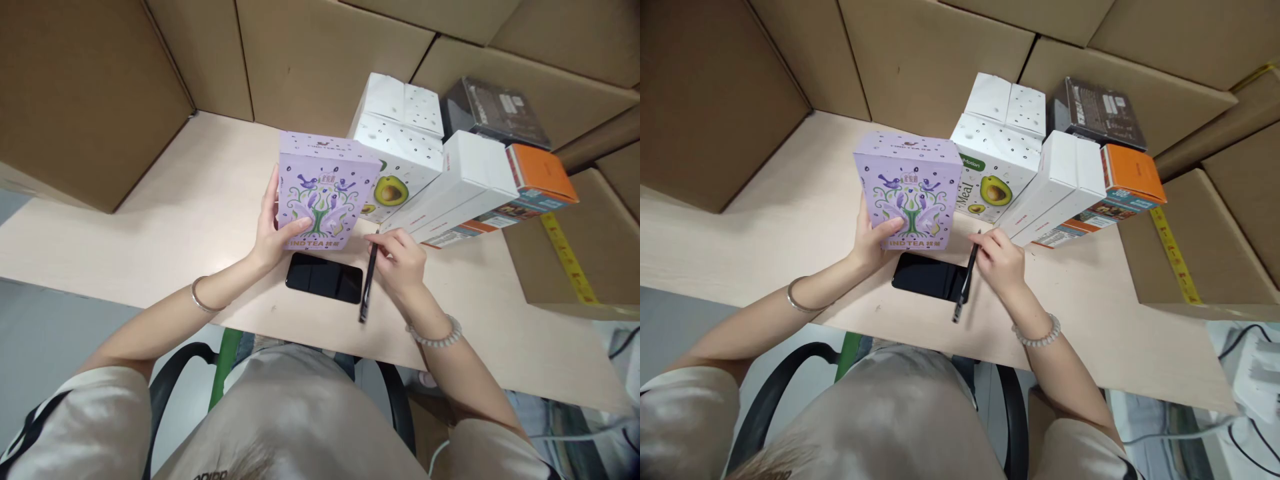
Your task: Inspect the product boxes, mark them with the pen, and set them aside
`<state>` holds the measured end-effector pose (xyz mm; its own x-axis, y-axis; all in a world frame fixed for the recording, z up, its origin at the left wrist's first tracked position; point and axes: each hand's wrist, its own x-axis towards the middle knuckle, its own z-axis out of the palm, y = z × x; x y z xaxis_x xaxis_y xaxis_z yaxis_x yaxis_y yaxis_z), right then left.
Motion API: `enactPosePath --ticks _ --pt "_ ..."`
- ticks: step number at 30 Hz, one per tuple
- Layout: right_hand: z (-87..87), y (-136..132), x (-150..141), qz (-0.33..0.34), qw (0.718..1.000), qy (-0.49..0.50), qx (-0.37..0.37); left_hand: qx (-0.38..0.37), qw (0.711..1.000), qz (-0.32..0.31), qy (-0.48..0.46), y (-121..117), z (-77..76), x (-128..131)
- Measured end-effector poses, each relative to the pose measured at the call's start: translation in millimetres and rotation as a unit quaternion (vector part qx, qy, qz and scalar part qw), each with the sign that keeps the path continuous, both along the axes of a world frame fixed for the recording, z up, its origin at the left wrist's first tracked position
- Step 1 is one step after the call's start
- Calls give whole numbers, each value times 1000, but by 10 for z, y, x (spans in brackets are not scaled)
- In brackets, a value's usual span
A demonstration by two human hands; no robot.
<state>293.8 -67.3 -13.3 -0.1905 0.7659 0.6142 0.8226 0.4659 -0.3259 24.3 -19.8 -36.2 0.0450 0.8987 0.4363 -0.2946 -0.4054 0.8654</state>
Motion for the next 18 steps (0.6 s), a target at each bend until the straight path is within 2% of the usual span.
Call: enactPosePath --ticks 4,7,13,18 --pt "18 37 16 -120 978 -75 -154 6 997 54 -47 -14 141 15" --pt "36 37 -13 -156 956 -121 -219 23 996 71 -47 -25 188 3" --pt "100 20 -74 -190 930 -161 -272 -5 998 47 -33 -7 80 1" --pt "86 50 -20 -171 936 -125 -280 -32 998 25 -40 -12 22 10"
